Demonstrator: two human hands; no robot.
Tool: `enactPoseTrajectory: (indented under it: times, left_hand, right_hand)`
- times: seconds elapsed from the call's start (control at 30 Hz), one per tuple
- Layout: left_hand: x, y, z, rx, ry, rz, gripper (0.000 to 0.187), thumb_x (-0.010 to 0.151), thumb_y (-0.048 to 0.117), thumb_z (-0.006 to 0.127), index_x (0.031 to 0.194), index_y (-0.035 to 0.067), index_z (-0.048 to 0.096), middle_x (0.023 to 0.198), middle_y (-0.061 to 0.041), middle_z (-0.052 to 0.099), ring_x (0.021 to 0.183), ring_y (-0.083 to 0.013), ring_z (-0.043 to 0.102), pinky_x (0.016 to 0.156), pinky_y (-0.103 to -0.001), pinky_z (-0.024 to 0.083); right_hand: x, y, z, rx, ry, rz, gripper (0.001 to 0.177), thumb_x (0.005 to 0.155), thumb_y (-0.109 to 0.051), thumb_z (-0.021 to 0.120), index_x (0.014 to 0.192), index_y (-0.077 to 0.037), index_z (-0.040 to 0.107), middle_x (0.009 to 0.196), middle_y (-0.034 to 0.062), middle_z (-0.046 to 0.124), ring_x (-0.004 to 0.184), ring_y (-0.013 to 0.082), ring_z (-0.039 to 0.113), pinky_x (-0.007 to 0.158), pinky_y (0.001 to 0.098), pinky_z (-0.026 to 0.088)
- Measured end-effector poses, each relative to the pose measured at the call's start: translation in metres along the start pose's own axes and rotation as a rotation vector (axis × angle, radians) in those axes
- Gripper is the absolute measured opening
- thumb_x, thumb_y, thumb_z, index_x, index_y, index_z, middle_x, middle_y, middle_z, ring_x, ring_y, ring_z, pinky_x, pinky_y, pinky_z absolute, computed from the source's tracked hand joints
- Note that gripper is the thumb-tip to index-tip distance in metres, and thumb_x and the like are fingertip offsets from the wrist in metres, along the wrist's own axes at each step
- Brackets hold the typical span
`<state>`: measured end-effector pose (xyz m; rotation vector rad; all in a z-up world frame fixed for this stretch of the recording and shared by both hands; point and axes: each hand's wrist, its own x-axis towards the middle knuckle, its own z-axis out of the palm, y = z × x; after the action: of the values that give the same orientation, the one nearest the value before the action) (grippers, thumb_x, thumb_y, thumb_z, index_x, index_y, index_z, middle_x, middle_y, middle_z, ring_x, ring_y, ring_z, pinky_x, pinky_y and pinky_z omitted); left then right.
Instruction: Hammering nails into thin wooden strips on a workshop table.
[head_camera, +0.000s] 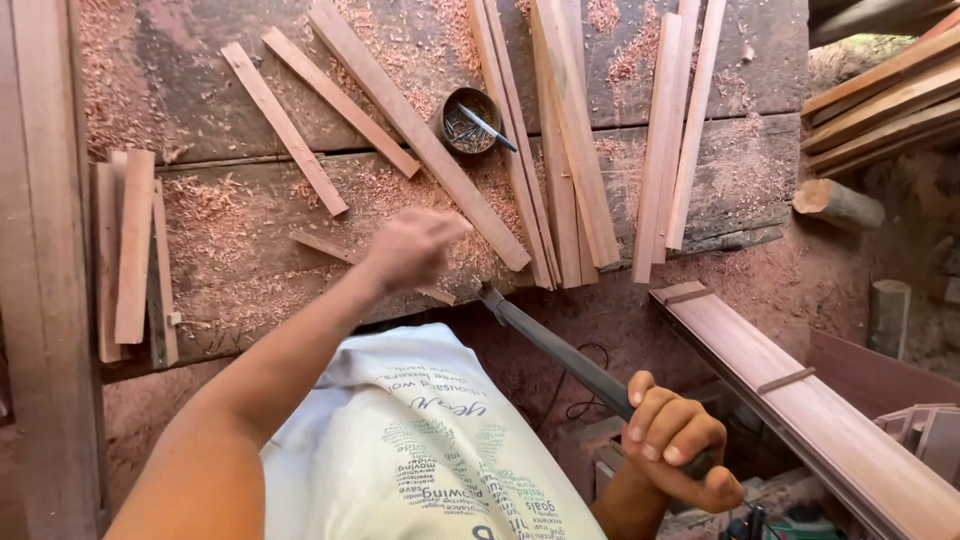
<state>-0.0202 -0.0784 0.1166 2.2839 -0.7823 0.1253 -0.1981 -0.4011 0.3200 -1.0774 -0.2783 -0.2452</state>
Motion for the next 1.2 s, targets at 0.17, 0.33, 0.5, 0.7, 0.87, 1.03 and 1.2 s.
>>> enactPoseTrajectory:
  times: [0.17,0.33,0.5,0.7,0.87,1.03,1.2]
  left_hand:
    - [-0.002,0.028,0.006,-0.034,-0.204,0.324,0.027,0.087,0.018,0.060,0.113,0.017,0.068,0.101,-0.005,0.075,0.091,-0.0211,0.071,0.084,-0.040,0.053]
    - [-0.010,0.025,0.007,0.129,-0.713,0.264,0.016,0.105,0.024,0.055,0.093,0.019,0.065,0.083,0.002,0.071,0.081,-0.0157,0.071,0.087,-0.040,0.050]
    - [0.045,-0.008,0.005,0.056,-0.180,0.128,0.042,0.109,0.018,0.049,0.069,0.018,0.058,0.051,-0.002,0.054,0.041,-0.0132,0.051,0.043,-0.036,0.046]
    - [0.119,-0.017,-0.022,0.522,0.450,0.185,0.043,0.073,0.042,0.060,0.097,0.008,0.068,0.079,-0.002,0.067,0.059,-0.0102,0.061,0.046,-0.026,0.050]
    - [0.044,-0.031,0.015,0.358,-0.783,-0.214,0.020,0.100,0.017,0.054,0.110,0.004,0.066,0.101,-0.012,0.070,0.089,-0.0209,0.068,0.076,-0.039,0.054]
    - [-0.087,-0.037,0.011,0.351,-0.738,-0.032,0.032,0.090,0.030,0.061,0.116,0.011,0.065,0.109,-0.010,0.068,0.104,-0.0271,0.063,0.094,-0.052,0.048]
    - [-0.124,-0.058,-0.026,0.332,-0.375,-0.144,0.019,0.096,0.019,0.055,0.111,0.017,0.066,0.101,-0.007,0.070,0.096,-0.0261,0.068,0.083,-0.047,0.055]
  right_hand:
    - [0.009,0.004,0.009,-0.016,-0.024,-0.037,0.041,0.092,-0.048,0.057,0.079,-0.009,0.065,0.061,0.0071,0.063,0.057,0.0205,0.058,0.076,0.0411,0.039]
    - [0.019,0.044,0.044,-0.160,-0.206,-0.002,0.039,0.095,-0.039,0.060,0.075,-0.007,0.065,0.064,0.0036,0.063,0.057,0.0168,0.058,0.070,0.0406,0.045]
    - [0.006,0.117,0.054,-0.373,-0.134,0.031,0.015,0.083,-0.011,0.062,0.072,-0.002,0.060,0.069,0.0050,0.061,0.065,0.0171,0.055,0.070,0.0352,0.046]
    - [0.008,0.127,0.048,-0.369,-0.051,0.116,0.019,0.082,-0.015,0.055,0.071,0.000,0.059,0.070,0.0076,0.060,0.071,0.0189,0.055,0.067,0.0320,0.045]
    - [0.007,0.129,0.030,-0.237,0.071,0.069,0.023,0.089,-0.019,0.057,0.075,0.000,0.059,0.071,0.0100,0.058,0.069,0.0197,0.053,0.067,0.0331,0.044]
    - [0.003,0.131,0.016,-0.187,0.208,-0.025,0.029,0.095,-0.027,0.056,0.081,0.000,0.057,0.071,0.0111,0.056,0.070,0.0222,0.053,0.069,0.0364,0.044]
    - [0.005,0.134,-0.001,-0.180,0.237,-0.046,0.034,0.097,-0.032,0.055,0.083,-0.001,0.056,0.071,0.0116,0.055,0.067,0.0221,0.052,0.071,0.0382,0.044]
